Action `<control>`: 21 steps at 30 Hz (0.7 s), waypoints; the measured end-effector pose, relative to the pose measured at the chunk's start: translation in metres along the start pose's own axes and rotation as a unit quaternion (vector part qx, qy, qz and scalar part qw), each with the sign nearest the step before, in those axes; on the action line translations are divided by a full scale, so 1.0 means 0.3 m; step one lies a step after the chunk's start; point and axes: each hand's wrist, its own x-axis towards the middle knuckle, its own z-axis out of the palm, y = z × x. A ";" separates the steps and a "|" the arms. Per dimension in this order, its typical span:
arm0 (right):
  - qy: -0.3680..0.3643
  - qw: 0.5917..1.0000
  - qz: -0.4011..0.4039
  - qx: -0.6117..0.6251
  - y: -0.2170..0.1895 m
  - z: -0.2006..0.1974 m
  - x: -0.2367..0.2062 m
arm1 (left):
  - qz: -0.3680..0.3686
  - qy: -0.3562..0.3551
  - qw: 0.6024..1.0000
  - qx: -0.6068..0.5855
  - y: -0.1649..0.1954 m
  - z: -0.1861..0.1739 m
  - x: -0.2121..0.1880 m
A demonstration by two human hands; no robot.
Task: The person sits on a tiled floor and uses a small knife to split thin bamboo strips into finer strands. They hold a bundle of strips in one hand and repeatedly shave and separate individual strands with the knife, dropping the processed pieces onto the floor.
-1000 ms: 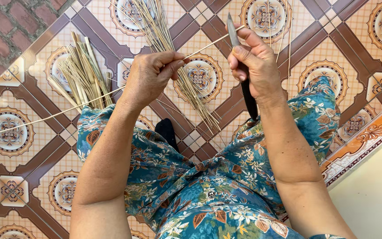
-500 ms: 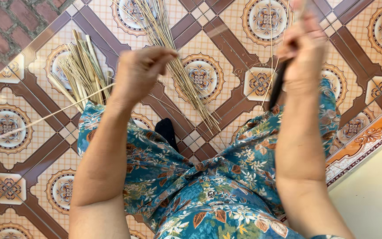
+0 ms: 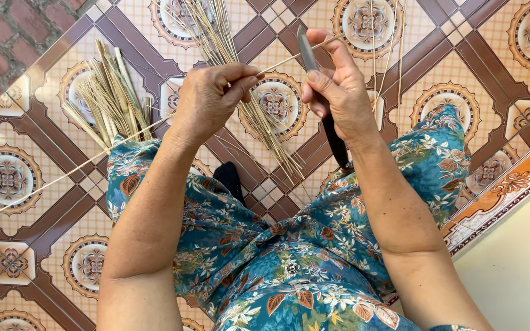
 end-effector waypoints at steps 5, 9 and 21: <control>0.029 0.999 -0.014 0.019 0.029 -0.068 0.034 | 0.016 0.006 1.000 0.017 -0.011 -0.014 -0.003; 0.082 0.988 -0.056 0.121 -0.031 -0.185 0.046 | -0.039 0.023 0.998 0.033 -0.029 -0.054 -0.004; 0.043 0.870 -0.157 -0.465 0.139 0.022 0.034 | 0.089 -0.036 0.967 0.237 -0.089 0.082 0.024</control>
